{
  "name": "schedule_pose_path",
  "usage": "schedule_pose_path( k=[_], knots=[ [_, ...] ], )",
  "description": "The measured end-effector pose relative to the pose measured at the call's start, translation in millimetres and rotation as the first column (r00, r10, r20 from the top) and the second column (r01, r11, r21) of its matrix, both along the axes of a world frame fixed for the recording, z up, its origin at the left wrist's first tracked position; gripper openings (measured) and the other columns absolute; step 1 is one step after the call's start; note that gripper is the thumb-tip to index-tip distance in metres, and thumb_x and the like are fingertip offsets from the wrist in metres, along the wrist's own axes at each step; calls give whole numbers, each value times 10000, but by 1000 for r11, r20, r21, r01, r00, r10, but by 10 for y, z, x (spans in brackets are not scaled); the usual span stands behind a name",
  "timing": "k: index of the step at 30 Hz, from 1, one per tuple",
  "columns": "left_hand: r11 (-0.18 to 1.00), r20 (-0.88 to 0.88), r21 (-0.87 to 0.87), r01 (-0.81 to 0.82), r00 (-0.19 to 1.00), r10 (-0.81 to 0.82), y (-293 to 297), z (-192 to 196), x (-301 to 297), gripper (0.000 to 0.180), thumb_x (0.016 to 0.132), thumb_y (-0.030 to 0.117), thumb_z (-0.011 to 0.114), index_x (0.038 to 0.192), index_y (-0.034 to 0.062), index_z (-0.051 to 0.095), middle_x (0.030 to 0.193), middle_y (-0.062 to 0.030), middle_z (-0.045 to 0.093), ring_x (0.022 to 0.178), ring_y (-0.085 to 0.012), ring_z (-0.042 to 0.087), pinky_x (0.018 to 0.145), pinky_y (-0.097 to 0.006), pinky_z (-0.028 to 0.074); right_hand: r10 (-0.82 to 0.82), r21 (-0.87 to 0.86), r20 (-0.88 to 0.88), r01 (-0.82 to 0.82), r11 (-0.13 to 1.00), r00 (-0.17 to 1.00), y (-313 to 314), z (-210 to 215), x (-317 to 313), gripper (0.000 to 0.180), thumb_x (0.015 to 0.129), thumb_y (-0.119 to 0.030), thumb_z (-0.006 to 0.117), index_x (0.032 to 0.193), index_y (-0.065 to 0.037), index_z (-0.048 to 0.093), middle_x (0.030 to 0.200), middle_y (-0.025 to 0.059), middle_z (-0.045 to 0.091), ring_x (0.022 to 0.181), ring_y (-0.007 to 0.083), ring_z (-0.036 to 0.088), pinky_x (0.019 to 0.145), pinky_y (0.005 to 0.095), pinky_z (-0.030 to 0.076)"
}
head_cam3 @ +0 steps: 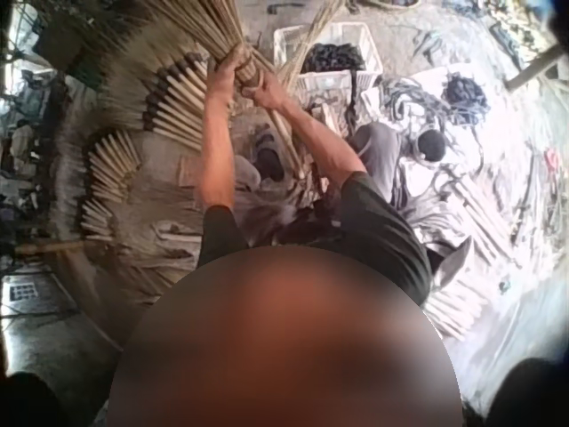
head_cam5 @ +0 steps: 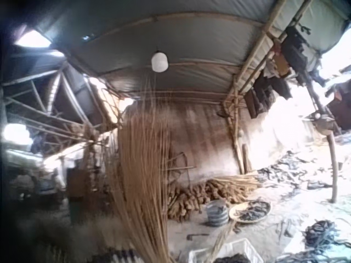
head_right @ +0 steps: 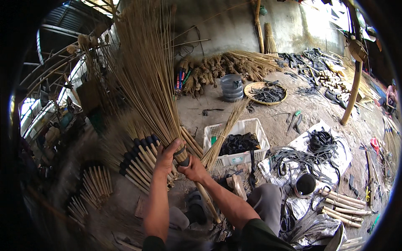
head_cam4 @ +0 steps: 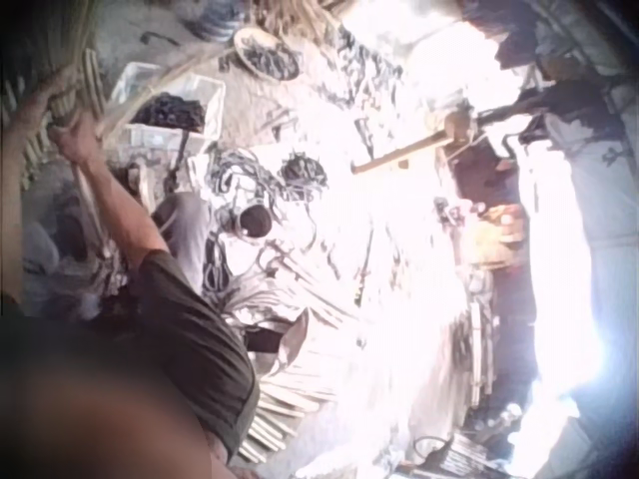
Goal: The person sits on the floor and assembles a broom by wrapping a black strap around the base of a bundle of twigs attached to a wooden handle. They use a hammer to tighten the strap and a pair of scissors to cut the excess material.
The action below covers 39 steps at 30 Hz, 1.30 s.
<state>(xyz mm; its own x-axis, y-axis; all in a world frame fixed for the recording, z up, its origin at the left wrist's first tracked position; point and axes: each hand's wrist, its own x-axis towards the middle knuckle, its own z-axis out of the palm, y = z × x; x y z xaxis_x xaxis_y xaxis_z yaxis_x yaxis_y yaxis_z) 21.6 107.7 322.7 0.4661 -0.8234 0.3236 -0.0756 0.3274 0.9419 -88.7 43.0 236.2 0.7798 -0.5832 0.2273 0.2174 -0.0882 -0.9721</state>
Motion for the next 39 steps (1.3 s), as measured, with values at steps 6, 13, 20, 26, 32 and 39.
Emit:
schedule_pose_path(
  k=[6,13,20,26,32,39],
  knots=[
    [993,-3,-9,-118,993,118,25,-114,43,644,901,394,814,1381,26,593,1203,-165,707,1181,-290,672,978,-504,601,-206,-183,1,203,962,979,131,-21,119,604,762,-279,770,1246,16,563,901,191,702,857,347,701,797,436,545],
    [988,-126,-21,-152,981,148,297,-237,180,464,905,245,819,1241,7,606,1055,-94,696,919,-204,704,826,-371,596,-288,-492,-225,146,858,931,389,-219,146,963,813,-385,827,1532,-14,305,1214,317,666,1179,460,646,972,511,515],
    [955,-117,49,-291,948,295,625,-437,248,285,875,221,813,1024,20,675,822,-85,679,694,-198,695,626,-382,597,484,216,-186,-445,869,855,951,-1178,-99,581,929,-354,802,1337,-9,574,1015,117,700,958,206,687,887,385,550],
    [973,-82,58,-223,970,227,549,-363,276,366,865,307,842,1059,40,684,809,-61,675,736,-200,705,659,-364,597,160,213,-200,-117,970,967,1279,-1379,24,365,1008,-367,715,841,-49,649,630,-41,561,607,69,537,552,292,401],
    [993,-131,116,2,991,13,389,-421,371,863,898,653,713,1470,54,471,1361,-132,600,1140,-296,674,1042,-509,509,-270,-62,-218,262,963,938,862,-1153,-146,220,960,-193,634,1082,-16,680,883,201,722,872,331,740,778,420,539],
    [994,-253,83,-65,964,84,-25,-805,234,685,923,542,740,1333,20,574,1080,-126,696,948,-287,725,881,-454,591,-235,53,-169,247,967,957,759,-1270,-317,191,955,-136,647,1095,-8,666,876,173,709,848,287,714,779,397,538]
  ],
)
